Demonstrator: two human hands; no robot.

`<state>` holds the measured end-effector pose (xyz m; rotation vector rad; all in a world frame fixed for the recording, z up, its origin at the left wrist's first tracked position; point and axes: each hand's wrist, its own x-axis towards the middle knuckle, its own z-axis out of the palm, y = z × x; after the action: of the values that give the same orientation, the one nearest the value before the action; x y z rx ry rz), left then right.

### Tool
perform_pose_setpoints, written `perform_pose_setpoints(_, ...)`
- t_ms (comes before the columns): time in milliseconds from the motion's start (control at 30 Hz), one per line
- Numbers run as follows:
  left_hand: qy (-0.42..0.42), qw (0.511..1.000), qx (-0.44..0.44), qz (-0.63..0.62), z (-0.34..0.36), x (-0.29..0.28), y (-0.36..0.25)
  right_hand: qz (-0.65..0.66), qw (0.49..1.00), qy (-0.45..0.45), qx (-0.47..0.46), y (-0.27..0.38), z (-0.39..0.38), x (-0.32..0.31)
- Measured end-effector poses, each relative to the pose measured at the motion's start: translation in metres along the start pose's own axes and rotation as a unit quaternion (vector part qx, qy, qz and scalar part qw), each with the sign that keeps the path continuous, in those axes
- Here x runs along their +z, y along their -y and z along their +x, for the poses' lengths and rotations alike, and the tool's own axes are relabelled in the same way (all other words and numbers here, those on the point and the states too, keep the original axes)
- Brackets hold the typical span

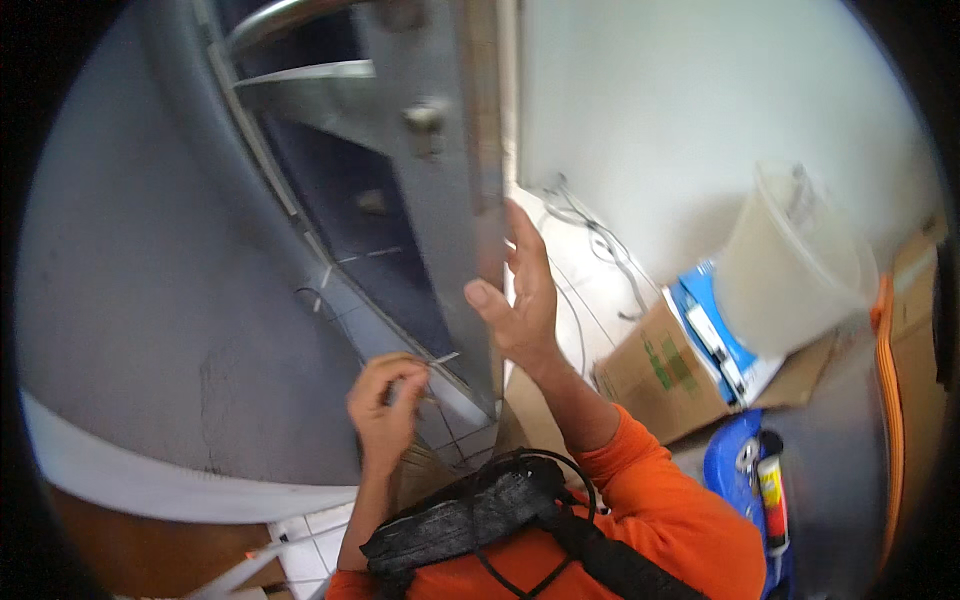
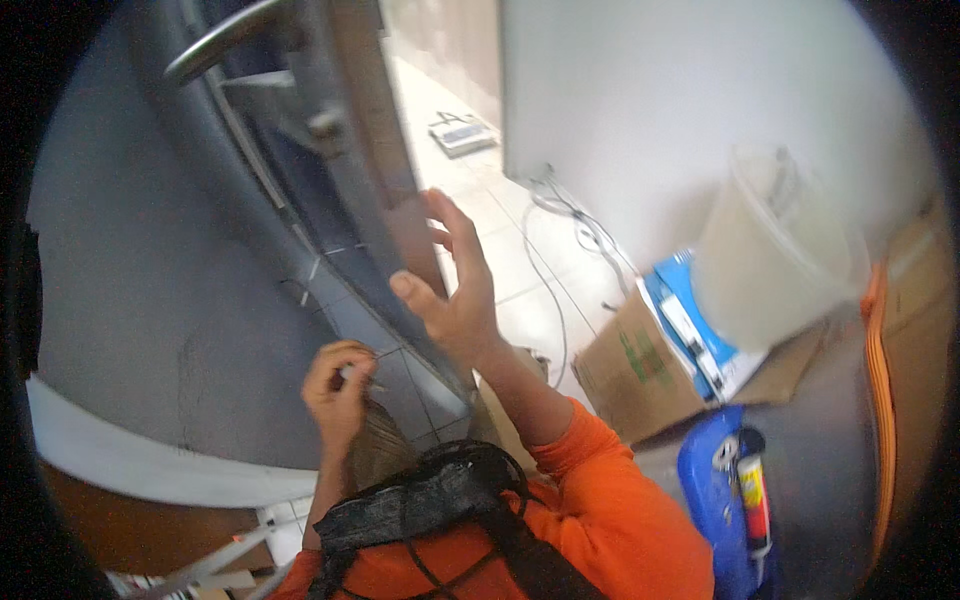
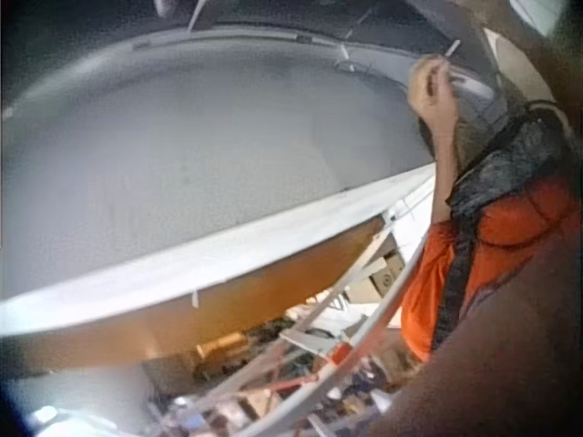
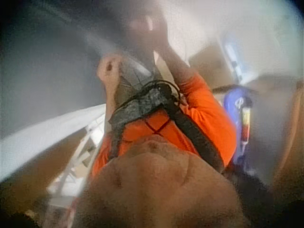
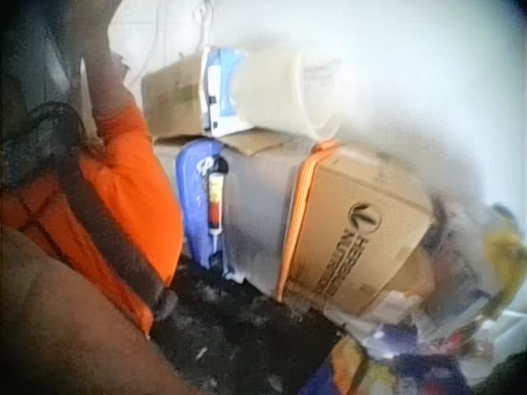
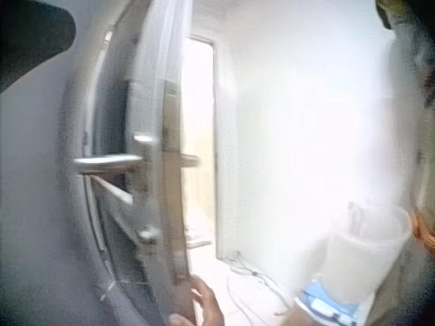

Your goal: The person replaces a door lock by removing the old cylinder using a screwdriver and keys, then installing a new cylinder and securing it with a screw.

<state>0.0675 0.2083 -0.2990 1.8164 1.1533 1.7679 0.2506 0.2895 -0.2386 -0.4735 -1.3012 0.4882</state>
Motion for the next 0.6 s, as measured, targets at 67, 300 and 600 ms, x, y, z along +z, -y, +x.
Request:
perform_pose_setpoints(67, 0.010, 0.999, 0.003, -0.042, 0.021, 0.001, -0.027, -0.014, 0.998, -0.057, -0.015, -0.001, -0.036, -0.023)
perform_pose_setpoints(300, 0.221, 0.863, 0.366, 0.270, 0.022, 0.060, -0.051, 0.500, 0.733, -0.139, 0.441, 0.049, -0.108, -0.049)
perform_pose_setpoints(600, -0.090, 0.847, 0.362, 0.379, 0.068, 0.078, -0.031, -0.037, 0.883, -0.254, 0.394, 0.067, -0.148, -0.160)
